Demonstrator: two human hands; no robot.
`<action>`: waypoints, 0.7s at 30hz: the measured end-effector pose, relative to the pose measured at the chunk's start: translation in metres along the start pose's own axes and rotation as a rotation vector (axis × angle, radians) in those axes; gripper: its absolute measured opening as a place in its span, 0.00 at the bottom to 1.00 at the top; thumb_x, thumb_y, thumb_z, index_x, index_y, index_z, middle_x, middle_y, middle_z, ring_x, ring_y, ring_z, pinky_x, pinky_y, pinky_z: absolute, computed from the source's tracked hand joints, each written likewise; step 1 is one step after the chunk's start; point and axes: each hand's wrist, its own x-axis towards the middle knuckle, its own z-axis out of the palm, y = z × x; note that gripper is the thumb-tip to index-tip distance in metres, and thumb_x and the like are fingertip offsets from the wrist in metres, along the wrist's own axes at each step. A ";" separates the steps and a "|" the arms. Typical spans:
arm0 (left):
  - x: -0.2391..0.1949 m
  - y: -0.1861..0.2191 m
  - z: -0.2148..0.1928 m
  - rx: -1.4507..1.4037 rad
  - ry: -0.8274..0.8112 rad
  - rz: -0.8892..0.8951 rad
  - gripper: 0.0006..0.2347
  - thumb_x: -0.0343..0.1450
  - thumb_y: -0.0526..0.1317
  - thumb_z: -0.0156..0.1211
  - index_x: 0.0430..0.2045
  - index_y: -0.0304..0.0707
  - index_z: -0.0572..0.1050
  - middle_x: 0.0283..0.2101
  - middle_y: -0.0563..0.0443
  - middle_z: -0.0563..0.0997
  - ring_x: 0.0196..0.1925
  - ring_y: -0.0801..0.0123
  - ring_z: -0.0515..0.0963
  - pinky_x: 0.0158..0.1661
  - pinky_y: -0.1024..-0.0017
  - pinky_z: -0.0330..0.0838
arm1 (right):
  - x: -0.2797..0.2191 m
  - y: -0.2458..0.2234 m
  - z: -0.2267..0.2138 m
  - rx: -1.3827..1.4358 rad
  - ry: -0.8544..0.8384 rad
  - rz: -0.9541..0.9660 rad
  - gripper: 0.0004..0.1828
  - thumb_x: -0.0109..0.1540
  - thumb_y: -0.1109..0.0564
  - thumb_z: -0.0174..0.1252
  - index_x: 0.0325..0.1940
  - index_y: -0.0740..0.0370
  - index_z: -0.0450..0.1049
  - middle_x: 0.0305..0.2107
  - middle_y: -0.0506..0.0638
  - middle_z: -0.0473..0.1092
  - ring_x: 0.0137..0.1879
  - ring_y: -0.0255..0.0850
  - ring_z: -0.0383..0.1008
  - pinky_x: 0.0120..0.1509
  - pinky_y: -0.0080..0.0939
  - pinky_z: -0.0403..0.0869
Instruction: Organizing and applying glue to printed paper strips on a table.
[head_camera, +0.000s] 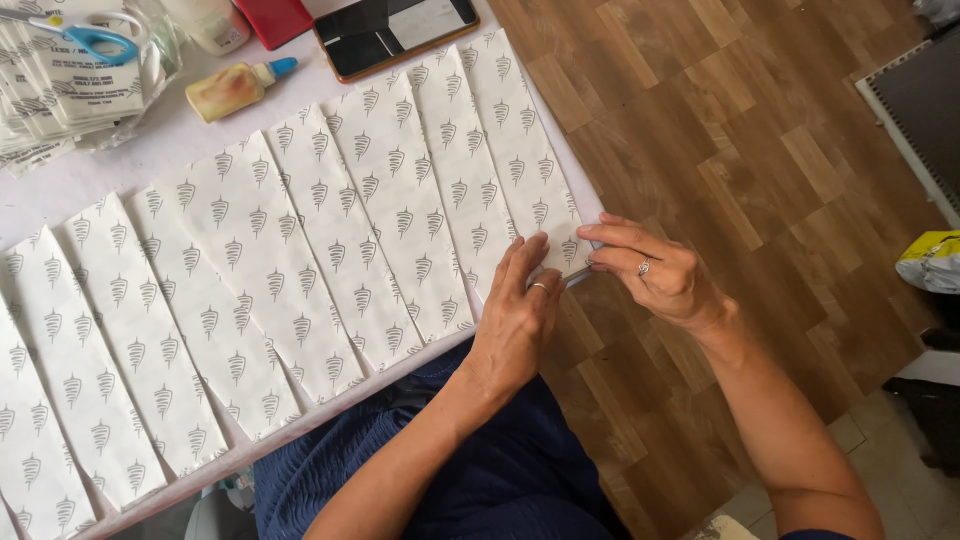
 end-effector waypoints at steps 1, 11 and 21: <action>-0.001 -0.002 0.002 0.007 0.012 0.019 0.05 0.72 0.29 0.61 0.31 0.19 0.78 0.41 0.31 0.80 0.60 0.43 0.77 0.63 0.50 0.70 | 0.000 0.000 0.000 -0.008 -0.003 0.001 0.02 0.62 0.69 0.63 0.38 0.69 0.80 0.45 0.60 0.78 0.56 0.59 0.79 0.62 0.55 0.76; 0.000 -0.009 0.021 0.090 -0.033 -0.050 0.11 0.76 0.32 0.51 0.24 0.25 0.76 0.41 0.42 0.75 0.57 0.54 0.76 0.61 0.56 0.67 | 0.012 -0.003 0.002 0.060 -0.002 0.162 0.03 0.63 0.63 0.64 0.35 0.66 0.79 0.45 0.55 0.78 0.57 0.52 0.79 0.71 0.53 0.72; 0.016 -0.012 0.016 -0.110 -0.144 -0.382 0.04 0.62 0.28 0.67 0.23 0.29 0.76 0.41 0.44 0.74 0.58 0.51 0.74 0.60 0.50 0.65 | 0.021 -0.008 0.006 0.125 0.041 0.350 0.12 0.56 0.65 0.73 0.37 0.63 0.75 0.41 0.53 0.76 0.48 0.46 0.80 0.57 0.48 0.77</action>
